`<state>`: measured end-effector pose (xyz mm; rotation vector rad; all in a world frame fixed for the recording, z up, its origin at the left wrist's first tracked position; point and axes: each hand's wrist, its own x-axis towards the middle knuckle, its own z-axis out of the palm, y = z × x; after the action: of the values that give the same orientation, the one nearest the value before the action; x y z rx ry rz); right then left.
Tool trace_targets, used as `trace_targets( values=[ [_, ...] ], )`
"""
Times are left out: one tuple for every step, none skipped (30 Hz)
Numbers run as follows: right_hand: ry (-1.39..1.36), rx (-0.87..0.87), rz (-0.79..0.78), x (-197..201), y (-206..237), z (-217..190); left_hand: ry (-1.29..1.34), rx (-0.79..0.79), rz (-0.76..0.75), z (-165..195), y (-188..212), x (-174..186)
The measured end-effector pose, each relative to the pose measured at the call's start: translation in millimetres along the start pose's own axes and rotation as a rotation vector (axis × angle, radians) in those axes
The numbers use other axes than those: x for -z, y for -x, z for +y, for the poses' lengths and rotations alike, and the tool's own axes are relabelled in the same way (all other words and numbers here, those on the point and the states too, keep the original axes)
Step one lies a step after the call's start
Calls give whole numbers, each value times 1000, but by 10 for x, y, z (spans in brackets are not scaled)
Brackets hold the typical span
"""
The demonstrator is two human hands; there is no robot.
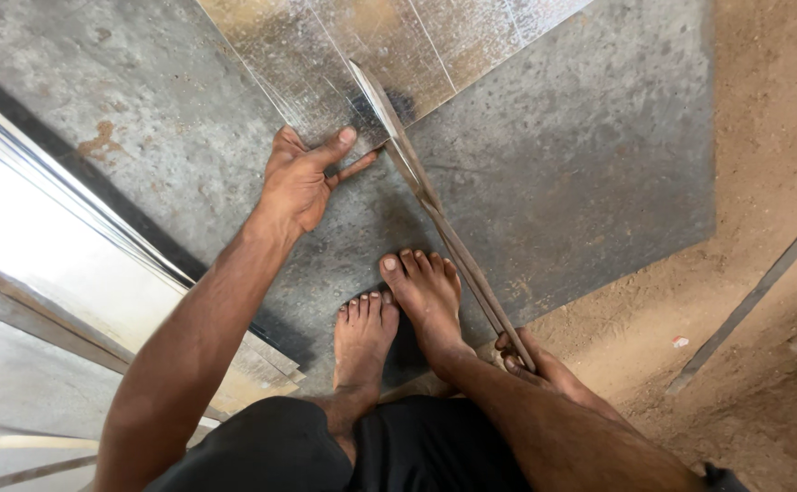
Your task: The person sits on the workshop floor and cuts galvanized sheet metal into long strips using hand tin snips, guiding the sheet with their feet and hands. They set cut strips aside, reposition the remaining sheet, and continue cutting successive strips.
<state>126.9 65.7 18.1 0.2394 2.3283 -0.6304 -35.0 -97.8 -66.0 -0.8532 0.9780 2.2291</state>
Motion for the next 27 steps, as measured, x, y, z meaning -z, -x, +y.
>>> trace_targets(
  values=[
    [10, 10, 15, -33, 1, 29, 15, -1, 12, -6, -5, 10],
    [22, 23, 31, -62, 2, 47, 8, -7, -13, -13, -3, 19],
    [49, 66, 69, -80, 2, 57, 1, -16, -37, -15, 1, 26],
    [78, 109, 108, -88, 4, 54, -5, -25, -63, -15, 9, 30],
    [107, 153, 148, -86, 3, 41, -18, -27, -68, -10, 17, 32],
    [170, 185, 173, -79, 3, 26, -31, -32, -73, 0, 25, 30],
    [232, 217, 201, -65, 10, 17, -45, -39, -80, 15, 29, 25],
    [293, 247, 228, -58, 13, 10, -38, -30, -51, 34, 33, 17],
    [315, 269, 241, -48, 31, 20, -29, -20, -21, 53, 34, 6],
    [337, 291, 256, -52, 38, 32, -21, -12, 7, 76, 29, -7],
    [358, 307, 271, -59, 55, 52, -40, -39, -2, 93, 27, -19],
    [356, 322, 288, -71, 61, 66, -60, -66, -10, 110, 21, -32],
    [354, 336, 304, -94, 55, 66, -80, -92, -18, 117, 21, -44],
    [352, 346, 323, -97, 56, 61, -79, -79, -6, 121, 20, -54],
    [326, 334, 301, -107, 32, 28, -78, -68, 6, 117, 21, -61],
    [301, 319, 275, -84, 33, 2, -76, -53, 21, 110, 20, -63],
    [276, 300, 249, -44, 38, -33, -63, -52, 18, 102, 16, -64],
    [228, 246, 222, 8, 38, -65, -52, -55, 14, 91, 10, -58],
    [194, 203, 205, 96, 77, -73, -44, -59, 8, 87, -6, -51],
    [141, 150, 167, 180, 135, -45, -49, -61, 11, 78, -17, -41],
    [82, 91, 140, 324, 270, 58, -55, -65, 17, 77, -37, -28],
    [-23, -4, 58, 380, 349, 173, -63, -72, 20, 70, -50, -15],
    [-240, -198, -113, 585, 613, 442, -68, -75, 16, 60, -55, -3],
    [-369, -336, -210, 627, 747, 653, -72, -79, 14, 40, -46, 8],
    [-481, -415, -259, 687, 927, 930, -75, -87, 9, 9, -23, 15],
    [-588, -507, -317, 674, 1054, 1174, -113, -64, 53, -28, 10, 19],
    [-718, -476, -337, 637, 1143, 1415, -149, -40, 102, -93, 79, 18]
  ],
)
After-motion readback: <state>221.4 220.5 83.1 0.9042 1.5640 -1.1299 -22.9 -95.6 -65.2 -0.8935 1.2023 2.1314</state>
